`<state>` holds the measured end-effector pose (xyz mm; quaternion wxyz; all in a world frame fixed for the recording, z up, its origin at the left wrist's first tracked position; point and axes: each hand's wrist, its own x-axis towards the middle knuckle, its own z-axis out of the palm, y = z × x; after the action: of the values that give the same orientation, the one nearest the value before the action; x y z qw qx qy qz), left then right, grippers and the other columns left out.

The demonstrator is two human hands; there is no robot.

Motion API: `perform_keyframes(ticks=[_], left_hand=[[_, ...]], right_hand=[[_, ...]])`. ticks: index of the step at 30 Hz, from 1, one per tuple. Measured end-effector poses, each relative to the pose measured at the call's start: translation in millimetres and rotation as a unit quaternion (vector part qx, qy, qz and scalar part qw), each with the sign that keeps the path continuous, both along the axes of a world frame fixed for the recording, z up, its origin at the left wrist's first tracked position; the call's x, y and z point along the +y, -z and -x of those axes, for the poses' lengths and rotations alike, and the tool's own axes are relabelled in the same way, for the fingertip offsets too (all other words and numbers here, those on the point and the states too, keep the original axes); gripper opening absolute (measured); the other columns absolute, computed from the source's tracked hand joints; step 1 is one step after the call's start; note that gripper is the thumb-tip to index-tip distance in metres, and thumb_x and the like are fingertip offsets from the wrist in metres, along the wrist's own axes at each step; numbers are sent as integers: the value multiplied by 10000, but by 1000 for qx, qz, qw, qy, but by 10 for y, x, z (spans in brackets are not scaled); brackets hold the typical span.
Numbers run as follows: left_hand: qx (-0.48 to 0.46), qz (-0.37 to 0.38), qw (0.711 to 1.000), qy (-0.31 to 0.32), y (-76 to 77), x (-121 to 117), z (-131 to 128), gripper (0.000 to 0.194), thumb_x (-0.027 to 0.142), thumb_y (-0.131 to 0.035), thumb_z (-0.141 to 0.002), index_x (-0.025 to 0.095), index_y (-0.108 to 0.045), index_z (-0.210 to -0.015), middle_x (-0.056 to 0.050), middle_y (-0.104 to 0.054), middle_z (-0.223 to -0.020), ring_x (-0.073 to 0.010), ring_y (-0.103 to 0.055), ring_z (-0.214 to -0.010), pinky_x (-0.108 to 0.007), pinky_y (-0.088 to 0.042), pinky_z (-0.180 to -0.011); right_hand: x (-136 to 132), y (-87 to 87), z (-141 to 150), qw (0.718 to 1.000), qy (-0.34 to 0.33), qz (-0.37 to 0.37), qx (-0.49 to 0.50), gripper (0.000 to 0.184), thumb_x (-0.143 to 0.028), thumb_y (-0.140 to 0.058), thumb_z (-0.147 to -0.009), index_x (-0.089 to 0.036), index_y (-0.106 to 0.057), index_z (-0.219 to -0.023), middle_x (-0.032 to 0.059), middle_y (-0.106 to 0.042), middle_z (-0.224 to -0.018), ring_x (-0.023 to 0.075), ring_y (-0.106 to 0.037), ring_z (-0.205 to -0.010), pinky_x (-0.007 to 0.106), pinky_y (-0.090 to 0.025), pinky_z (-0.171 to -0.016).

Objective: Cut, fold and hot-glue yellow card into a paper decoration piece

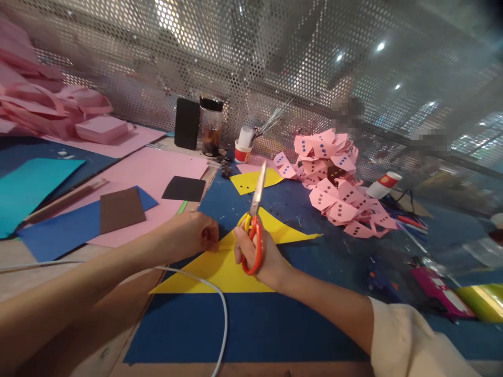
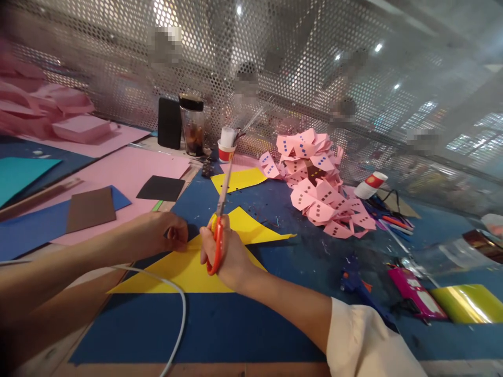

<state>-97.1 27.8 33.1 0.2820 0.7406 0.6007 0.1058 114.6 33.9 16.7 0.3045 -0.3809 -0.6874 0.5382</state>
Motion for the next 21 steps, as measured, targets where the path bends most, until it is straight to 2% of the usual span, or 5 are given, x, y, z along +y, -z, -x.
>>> perform_keyframes(ticks=[4,8,14,21], left_hand=[[0,-7,1000,3,12,-4,10,128,237,-641,-745,220,-764,-775,-33,-752,-772,-194,-652,-710,-270,-454,-654],[3,-8,1000,0,59,20,26,101,269,-689,-718,223,-759,-774,-30,-747,-762,-201,-655,-700,-271,-445,-622],[-16,-25,999,23,110,10,42,140,211,-616,-767,205,-752,-798,-17,-739,-746,-171,-635,-679,-261,-459,-655],[-20,-21,999,22,148,51,70,84,248,-691,-738,222,-757,-783,-29,-736,-745,-195,-649,-677,-279,-460,-626]], right_hand=[[19,23,35,999,-32,-7,-8,286,-515,-461,-1032,-247,-431,-938,-76,-560,-571,118,-515,-437,254,-438,-481],[40,33,15,1000,2,-12,1,291,-512,-450,-1038,-250,-421,-917,-77,-547,-546,125,-528,-450,258,-450,-500],[17,41,78,1000,-28,-2,10,290,-518,-508,-1013,-251,-424,-939,-84,-546,-559,120,-506,-428,243,-416,-454],[16,27,96,1000,6,-1,-1,284,-515,-455,-1032,-254,-406,-932,-89,-524,-532,123,-500,-415,240,-411,-441]])
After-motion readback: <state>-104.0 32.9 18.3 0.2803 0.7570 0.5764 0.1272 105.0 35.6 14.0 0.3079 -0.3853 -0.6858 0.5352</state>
